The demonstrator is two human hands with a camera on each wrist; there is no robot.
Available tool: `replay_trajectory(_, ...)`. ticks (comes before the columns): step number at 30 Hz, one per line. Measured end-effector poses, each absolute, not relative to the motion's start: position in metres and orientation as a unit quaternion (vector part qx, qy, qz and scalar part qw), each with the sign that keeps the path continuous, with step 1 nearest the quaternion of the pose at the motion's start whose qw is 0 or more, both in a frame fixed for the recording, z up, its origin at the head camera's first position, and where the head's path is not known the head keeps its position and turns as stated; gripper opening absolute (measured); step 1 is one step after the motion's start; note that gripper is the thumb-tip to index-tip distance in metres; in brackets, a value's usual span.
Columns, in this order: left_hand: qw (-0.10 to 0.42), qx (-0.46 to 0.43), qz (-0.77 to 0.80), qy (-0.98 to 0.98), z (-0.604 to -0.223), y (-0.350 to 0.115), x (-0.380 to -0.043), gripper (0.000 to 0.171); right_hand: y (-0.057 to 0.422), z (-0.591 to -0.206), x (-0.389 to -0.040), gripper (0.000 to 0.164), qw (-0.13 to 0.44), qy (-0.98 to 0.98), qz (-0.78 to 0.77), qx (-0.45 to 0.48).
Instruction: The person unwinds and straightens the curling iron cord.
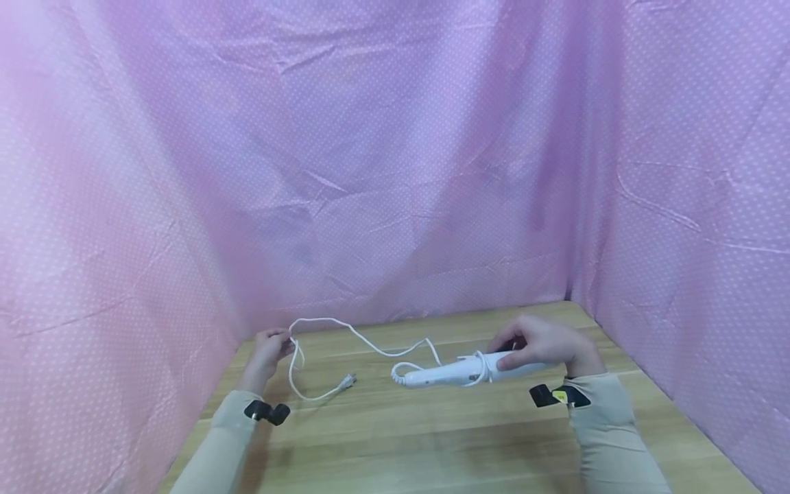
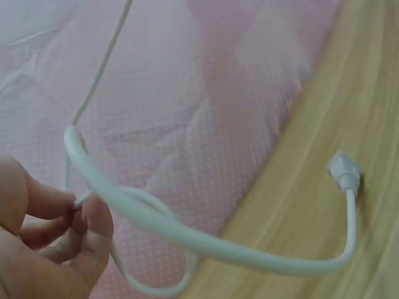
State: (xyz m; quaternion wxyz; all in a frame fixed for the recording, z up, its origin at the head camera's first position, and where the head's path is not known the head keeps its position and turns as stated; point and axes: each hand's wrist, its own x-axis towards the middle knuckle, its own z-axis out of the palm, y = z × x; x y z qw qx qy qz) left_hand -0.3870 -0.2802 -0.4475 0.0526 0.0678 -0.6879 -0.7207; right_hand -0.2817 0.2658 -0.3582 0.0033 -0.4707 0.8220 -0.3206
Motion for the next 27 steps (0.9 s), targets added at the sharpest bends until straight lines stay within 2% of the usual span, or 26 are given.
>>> replay_trajectory(4,0.05,0.048,-0.77,-0.635,-0.436,-0.281,-0.383,0.004,0.266,-0.363,-0.281,0.02,0.033,0.824,-0.33,-0.46)
replay_trajectory(11,0.032,0.012,-0.856,-0.515,-0.418,-0.289,-0.376,0.017,0.266,-0.368,-0.281,0.018,0.058,0.836,-0.327,-0.437)
replay_trajectory(16,0.029,-0.008,-0.896,-0.443,-0.41,-0.296,-0.372,0.016,0.271,-0.369,-0.283,0.017,0.044,0.85,-0.316,-0.418)
replay_trajectory(22,0.01,-0.033,-0.922,-0.385,-0.41,-0.303,-0.365,0.017,0.279,-0.372,-0.285,0.013,0.0,0.884,-0.312,-0.349)
replay_trajectory(27,0.005,-0.052,-0.927,-0.372,-0.412,-0.306,-0.36,0.014,0.287,-0.372,-0.286,0.014,-0.107,0.924,-0.262,-0.256)
